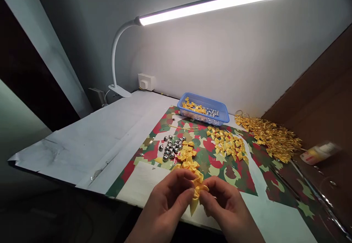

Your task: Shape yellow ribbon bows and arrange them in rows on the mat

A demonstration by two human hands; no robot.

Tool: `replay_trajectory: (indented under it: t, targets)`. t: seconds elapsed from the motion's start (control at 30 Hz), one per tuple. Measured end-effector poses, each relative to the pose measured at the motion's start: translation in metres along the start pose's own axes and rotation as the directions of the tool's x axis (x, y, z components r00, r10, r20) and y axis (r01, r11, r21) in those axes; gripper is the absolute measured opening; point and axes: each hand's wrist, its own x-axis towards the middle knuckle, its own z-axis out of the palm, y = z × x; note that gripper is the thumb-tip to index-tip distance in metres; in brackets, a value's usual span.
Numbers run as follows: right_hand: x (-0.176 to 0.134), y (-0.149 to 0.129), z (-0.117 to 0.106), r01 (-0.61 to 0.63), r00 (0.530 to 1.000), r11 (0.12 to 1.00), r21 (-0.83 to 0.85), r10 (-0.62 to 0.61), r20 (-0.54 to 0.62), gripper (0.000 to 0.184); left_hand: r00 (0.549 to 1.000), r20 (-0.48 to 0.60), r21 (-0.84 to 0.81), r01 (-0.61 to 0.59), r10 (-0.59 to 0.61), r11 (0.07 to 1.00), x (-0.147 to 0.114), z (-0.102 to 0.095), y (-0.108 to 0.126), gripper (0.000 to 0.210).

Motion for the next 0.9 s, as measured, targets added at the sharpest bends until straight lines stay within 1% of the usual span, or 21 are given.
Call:
replay_trajectory:
  t: [0.03, 0.1, 0.13, 0.17, 0.2, 0.27, 0.33, 0.4, 0.47, 0.53, 0.6, 0.67, 0.73, 0.8, 0.9]
  targets:
    - [-0.001, 0.004, 0.003, -0.041, 0.999, 0.992, 0.121, 0.041, -0.001, 0.033, 0.999, 0.022, -0.058, 0.034, -0.033, 0.998, 0.0, -0.001, 0.001, 0.01]
    - [-0.002, 0.009, 0.008, -0.114, 0.993, 0.933, 0.341, 0.117, 0.013, 0.036, 0.998, 0.015, -0.117, 0.07, -0.069, 0.991, 0.001, -0.002, 0.004, 0.01]
    - [-0.003, 0.01, 0.011, -0.132, 0.99, 0.906, 0.402, 0.138, 0.015, 0.037, 0.998, -0.008, -0.124, 0.066, -0.067, 0.99, 0.0, -0.002, 0.005, 0.011]
    - [-0.004, 0.011, 0.012, -0.127, 0.99, 0.898, 0.421, 0.142, -0.005, 0.038, 0.998, -0.033, -0.119, 0.051, -0.055, 0.992, -0.001, -0.002, 0.006, 0.015]
    - [-0.005, 0.01, 0.013, -0.093, 0.991, 0.911, 0.401, 0.122, -0.048, 0.037, 0.998, -0.055, -0.106, 0.03, -0.036, 0.994, -0.001, -0.001, 0.007, 0.02]
    - [-0.007, 0.008, 0.015, 0.016, 0.987, 0.957, 0.289, 0.03, -0.156, 0.035, 0.998, -0.069, -0.076, 0.008, -0.013, 0.997, -0.003, -0.002, 0.007, 0.029]
    - [-0.009, 0.006, 0.015, 0.08, 0.976, 0.979, 0.187, -0.039, -0.215, 0.034, 0.999, -0.029, -0.079, 0.019, -0.022, 0.997, -0.003, -0.003, 0.006, 0.028]
    - [-0.011, 0.007, 0.015, 0.065, 0.98, 0.989, 0.133, -0.038, -0.197, 0.034, 0.999, 0.025, -0.109, 0.033, -0.03, 0.994, -0.002, -0.004, 0.003, 0.024]
    - [-0.013, 0.009, 0.014, 0.052, 0.985, 0.996, 0.076, -0.038, -0.169, 0.032, 0.998, 0.058, -0.128, 0.032, -0.025, 0.991, 0.0, -0.005, 0.001, 0.022]
    - [-0.014, 0.01, 0.012, 0.111, 0.972, 0.993, -0.036, -0.116, -0.205, 0.027, 0.998, 0.053, -0.106, 0.024, -0.019, 0.994, 0.0, -0.004, 0.0, 0.022]
    - [-0.014, 0.007, 0.01, 0.205, 0.932, 0.957, -0.206, -0.255, -0.256, 0.02, 1.0, 0.012, -0.042, 0.0, 0.0, 0.999, -0.001, -0.002, 0.0, 0.023]
    - [-0.014, 0.003, 0.008, 0.284, 0.892, 0.894, -0.346, -0.378, -0.246, 0.013, 0.998, -0.03, 0.055, -0.055, 0.056, 0.997, -0.004, 0.0, 0.0, 0.021]
    - [-0.013, -0.002, 0.007, 0.341, 0.876, 0.851, -0.4, -0.442, -0.194, 0.013, 0.99, -0.04, 0.168, -0.126, 0.134, 0.978, -0.006, 0.001, -0.001, 0.022]
    - [-0.011, -0.005, 0.008, 0.369, 0.878, 0.839, -0.401, -0.456, -0.148, 0.014, 0.98, -0.026, 0.282, -0.182, 0.197, 0.942, -0.007, 0.0, -0.003, 0.024]
    - [-0.009, -0.005, 0.008, 0.342, 0.906, 0.854, -0.392, -0.411, -0.105, 0.015, 0.968, 0.008, 0.381, -0.234, 0.249, 0.895, -0.007, -0.003, -0.007, 0.028]
